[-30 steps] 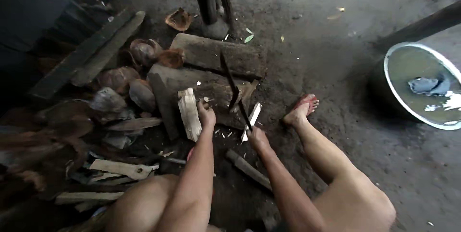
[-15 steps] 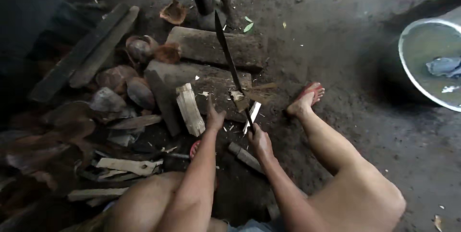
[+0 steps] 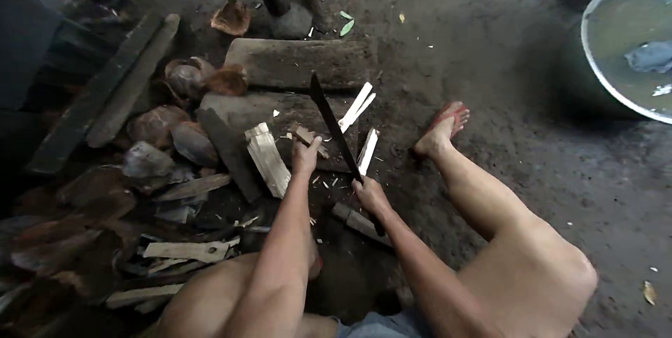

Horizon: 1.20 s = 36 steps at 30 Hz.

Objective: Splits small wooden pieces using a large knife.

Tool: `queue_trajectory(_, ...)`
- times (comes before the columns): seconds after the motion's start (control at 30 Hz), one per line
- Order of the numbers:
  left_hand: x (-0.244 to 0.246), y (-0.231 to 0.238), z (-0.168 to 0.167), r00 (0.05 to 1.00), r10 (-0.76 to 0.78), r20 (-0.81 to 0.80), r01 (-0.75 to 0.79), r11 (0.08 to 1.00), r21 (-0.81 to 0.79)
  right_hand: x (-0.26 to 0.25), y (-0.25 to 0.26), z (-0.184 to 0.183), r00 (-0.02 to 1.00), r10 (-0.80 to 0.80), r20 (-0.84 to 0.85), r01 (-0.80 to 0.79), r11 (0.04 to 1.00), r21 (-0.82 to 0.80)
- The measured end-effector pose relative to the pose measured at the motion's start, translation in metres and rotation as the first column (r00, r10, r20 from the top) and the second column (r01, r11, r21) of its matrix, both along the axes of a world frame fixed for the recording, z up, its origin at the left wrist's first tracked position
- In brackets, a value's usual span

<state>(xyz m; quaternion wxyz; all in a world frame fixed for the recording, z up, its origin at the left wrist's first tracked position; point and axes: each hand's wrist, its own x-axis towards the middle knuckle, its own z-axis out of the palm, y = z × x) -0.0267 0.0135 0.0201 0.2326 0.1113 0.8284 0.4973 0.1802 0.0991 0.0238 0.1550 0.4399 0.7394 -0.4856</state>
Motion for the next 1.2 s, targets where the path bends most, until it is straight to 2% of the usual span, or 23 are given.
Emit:
queue_trajectory(0.17,-0.003,0.016,0.005,0.992,-0.081,-0.099,0.079,0.997,-0.021,0.028,0.014,0.054,0.989,-0.001,-0.149,0.028,0.983,0.180)
queue_trajectory(0.27,0.014,0.024,0.011,0.973,-0.221,-0.069,0.221,0.975,-0.016,0.043,0.009,0.075,0.954,0.025,-0.297,0.077,0.942,0.327)
queue_trajectory(0.4,0.034,0.026,0.014,0.965,-0.262,0.018,0.262,0.965,-0.002,0.043,-0.002,0.084,0.908,0.075,-0.412,0.116,0.901,0.418)
queue_trajectory(0.6,0.039,0.025,0.024,0.956,-0.292,0.000,0.292,0.956,0.015,0.024,-0.010,0.080,0.931,0.107,-0.348,0.055,0.904,0.425)
queue_trajectory(0.77,0.033,0.020,0.044,0.949,-0.314,0.010,0.314,0.947,-0.068,0.008,-0.018,0.080,0.954,0.111,-0.280,0.011,0.915,0.404)
queue_trajectory(0.97,0.026,0.017,0.048,0.981,-0.150,-0.126,0.139,0.986,-0.090,-0.017,-0.027,0.086,0.969,0.144,-0.200,-0.037,0.887,0.460)
queue_trajectory(1.03,0.021,0.011,0.039,0.982,-0.162,-0.099,0.145,0.978,-0.152,-0.027,-0.026,0.075,0.981,0.162,-0.106,-0.104,0.903,0.417)
queue_trajectory(1.1,0.018,0.008,0.031,0.976,-0.216,-0.002,0.209,0.944,-0.256,-0.035,-0.021,0.065,0.984,0.174,-0.046,-0.145,0.919,0.367)
queue_trajectory(1.2,0.004,0.011,0.049,0.973,-0.229,-0.005,0.220,0.941,-0.257,-0.043,-0.017,0.082,0.979,0.176,-0.105,-0.125,0.919,0.375)
